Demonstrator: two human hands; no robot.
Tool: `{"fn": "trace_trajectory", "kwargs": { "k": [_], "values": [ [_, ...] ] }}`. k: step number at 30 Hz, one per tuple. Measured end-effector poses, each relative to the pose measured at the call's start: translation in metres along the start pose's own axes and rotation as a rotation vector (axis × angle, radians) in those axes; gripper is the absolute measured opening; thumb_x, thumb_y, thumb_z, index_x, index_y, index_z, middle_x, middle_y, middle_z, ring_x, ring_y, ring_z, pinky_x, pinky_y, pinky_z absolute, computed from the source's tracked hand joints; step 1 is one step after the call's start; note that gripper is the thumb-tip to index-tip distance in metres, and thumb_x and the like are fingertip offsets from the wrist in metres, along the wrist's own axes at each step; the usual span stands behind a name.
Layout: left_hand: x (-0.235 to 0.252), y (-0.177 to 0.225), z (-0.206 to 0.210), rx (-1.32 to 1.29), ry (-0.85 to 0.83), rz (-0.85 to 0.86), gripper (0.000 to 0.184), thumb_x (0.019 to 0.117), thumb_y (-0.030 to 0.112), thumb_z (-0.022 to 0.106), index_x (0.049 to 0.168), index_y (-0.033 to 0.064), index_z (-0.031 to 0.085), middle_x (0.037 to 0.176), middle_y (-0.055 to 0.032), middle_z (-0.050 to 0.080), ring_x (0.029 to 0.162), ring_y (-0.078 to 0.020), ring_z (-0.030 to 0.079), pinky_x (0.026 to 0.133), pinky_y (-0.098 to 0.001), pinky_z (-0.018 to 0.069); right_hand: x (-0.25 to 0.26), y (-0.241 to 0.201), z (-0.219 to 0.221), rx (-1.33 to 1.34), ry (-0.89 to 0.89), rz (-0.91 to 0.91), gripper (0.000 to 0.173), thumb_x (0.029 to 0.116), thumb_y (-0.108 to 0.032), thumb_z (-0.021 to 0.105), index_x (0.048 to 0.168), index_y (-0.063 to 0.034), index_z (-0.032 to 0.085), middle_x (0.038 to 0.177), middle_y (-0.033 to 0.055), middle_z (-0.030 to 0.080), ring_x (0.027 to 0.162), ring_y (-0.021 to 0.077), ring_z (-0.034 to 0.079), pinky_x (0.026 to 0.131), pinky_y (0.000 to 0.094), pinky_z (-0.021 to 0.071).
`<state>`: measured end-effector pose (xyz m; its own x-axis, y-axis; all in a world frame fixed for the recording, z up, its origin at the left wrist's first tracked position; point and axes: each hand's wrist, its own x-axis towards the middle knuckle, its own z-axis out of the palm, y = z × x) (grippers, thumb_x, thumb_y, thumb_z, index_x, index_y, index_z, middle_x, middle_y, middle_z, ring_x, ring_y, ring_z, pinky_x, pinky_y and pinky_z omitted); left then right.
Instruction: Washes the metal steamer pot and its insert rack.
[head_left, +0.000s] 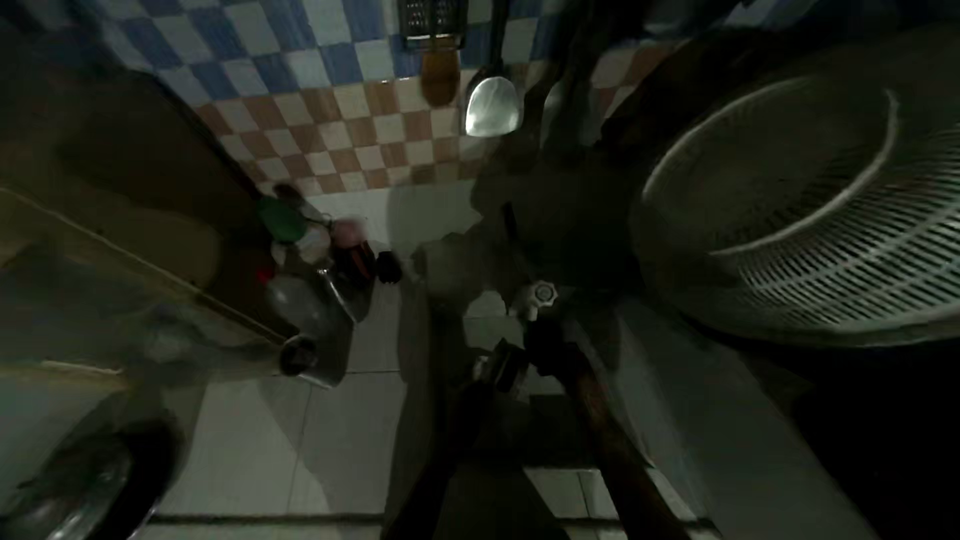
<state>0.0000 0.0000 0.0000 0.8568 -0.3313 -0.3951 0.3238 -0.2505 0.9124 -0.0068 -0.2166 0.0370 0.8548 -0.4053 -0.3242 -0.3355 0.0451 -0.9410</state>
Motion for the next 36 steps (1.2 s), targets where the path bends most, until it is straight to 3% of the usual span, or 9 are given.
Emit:
{"fn": "trace_trajectory", "kwargs": {
  "k": [5, 9, 12, 17, 22, 27, 30, 33, 36],
  "values": [
    [-0.009, 0.017, 0.006, 0.161, 0.165, 0.026, 0.038, 0.1071, 0.030, 0.053, 0.128, 0.0013, 0.065, 0.105, -0.0151, 0.068, 0.088, -0.0198, 0.066, 0.080, -0.0365, 0.0573, -0.047, 0.019, 0.029, -0.281, -0.127, -0.324, 0.032, 0.1089, -0.021, 0.044, 0.130, -0.0028, 0.059, 0.112, 0.0103, 0.068, 0.098, 0.0139, 0.066, 0.086, 0.0339, 0.0565],
    [-0.025, 0.027, -0.001, 0.226, 0.212, -0.023, 0.039, 0.1053, 0.035, 0.055, 0.120, 0.0017, 0.069, 0.102, -0.0150, 0.071, 0.090, -0.0229, 0.068, 0.084, -0.0420, 0.0571, -0.049, 0.010, 0.025, -0.287, -0.116, -0.302, 0.038, 0.1113, -0.026, 0.042, 0.140, -0.0059, 0.056, 0.128, 0.0124, 0.067, 0.112, 0.0188, 0.066, 0.098, 0.0402, 0.0542],
    [-0.036, 0.041, -0.007, 0.161, 0.228, -0.051, 0.036, 0.1057, 0.032, 0.056, 0.111, -0.0001, 0.072, 0.092, -0.0129, 0.070, 0.079, -0.0186, 0.067, 0.075, -0.0372, 0.0572, -0.068, 0.004, 0.033, -0.341, -0.149, -0.432, 0.039, 0.1103, -0.023, 0.042, 0.141, -0.0056, 0.059, 0.141, 0.0093, 0.062, 0.126, 0.0180, 0.062, 0.108, 0.0399, 0.0506],
    [-0.060, 0.057, -0.014, 0.161, 0.229, -0.048, 0.037, 0.1059, 0.031, 0.056, 0.097, -0.0010, 0.072, 0.079, -0.0090, 0.066, 0.069, -0.0148, 0.062, 0.069, -0.0338, 0.0540, -0.073, -0.011, 0.030, -0.308, -0.091, -0.317, 0.038, 0.1116, -0.018, 0.040, 0.141, -0.0025, 0.058, 0.141, 0.0120, 0.063, 0.127, 0.0215, 0.061, 0.107, 0.0416, 0.0481],
    [-0.062, 0.059, -0.020, 0.093, 0.237, -0.079, 0.042, 0.1069, 0.034, 0.053, 0.090, -0.0009, 0.070, 0.072, -0.0068, 0.062, 0.062, -0.0123, 0.058, 0.061, -0.0305, 0.0522, -0.085, -0.013, 0.041, -0.448, -0.143, -0.626, 0.041, 0.1096, -0.022, 0.041, 0.145, -0.0110, 0.058, 0.149, 0.0061, 0.057, 0.137, 0.0220, 0.055, 0.115, 0.0448, 0.0446],
    [-0.083, 0.075, -0.028, -0.068, 0.317, -0.064, 0.045, 0.1071, 0.033, 0.054, 0.083, -0.0025, 0.068, 0.064, -0.0059, 0.058, 0.054, -0.0114, 0.053, 0.053, -0.0286, 0.0486, -0.045, -0.022, 0.002, -0.162, -0.362, -0.357, 0.047, 0.1124, -0.030, 0.027, 0.152, -0.0163, 0.049, 0.153, -0.0006, 0.053, 0.135, 0.0123, 0.053, 0.110, 0.0368, 0.0453],
    [-0.086, 0.069, -0.034, -0.202, 0.356, 0.082, 0.040, 0.1078, 0.024, 0.051, 0.079, 0.0002, 0.065, 0.062, -0.0006, 0.056, 0.054, -0.0056, 0.052, 0.053, -0.0231, 0.0471, -0.046, -0.049, -0.010, -0.083, -0.360, -0.222, 0.044, 0.1113, -0.032, 0.033, 0.147, -0.0161, 0.053, 0.142, 0.0011, 0.059, 0.125, 0.0106, 0.058, 0.103, 0.0364, 0.0500],
    [-0.082, 0.054, -0.043, -0.170, 0.262, 0.161, 0.028, 0.1074, 0.011, 0.045, 0.107, -0.0059, 0.068, 0.089, -0.0079, 0.066, 0.080, -0.0073, 0.060, 0.076, -0.0261, 0.0527, -0.053, -0.064, -0.021, -0.125, -0.315, -0.278, 0.038, 0.1103, -0.025, 0.040, 0.137, -0.0059, 0.058, 0.129, 0.0024, 0.064, 0.114, 0.0043, 0.060, 0.098, 0.0294, 0.0515],
    [-0.068, 0.041, -0.074, -0.028, -0.011, 0.157, 0.024, 0.1065, 0.010, 0.048, 0.118, -0.0038, 0.064, 0.097, -0.0063, 0.065, 0.084, -0.0061, 0.060, 0.080, -0.0252, 0.0531, -0.062, -0.080, -0.026, -0.211, -0.308, -0.436, 0.023, 0.1085, -0.020, 0.046, 0.105, -0.0094, 0.067, 0.087, -0.0066, 0.061, 0.076, -0.0034, 0.054, 0.069, 0.0158, 0.0476]
  ]
}}
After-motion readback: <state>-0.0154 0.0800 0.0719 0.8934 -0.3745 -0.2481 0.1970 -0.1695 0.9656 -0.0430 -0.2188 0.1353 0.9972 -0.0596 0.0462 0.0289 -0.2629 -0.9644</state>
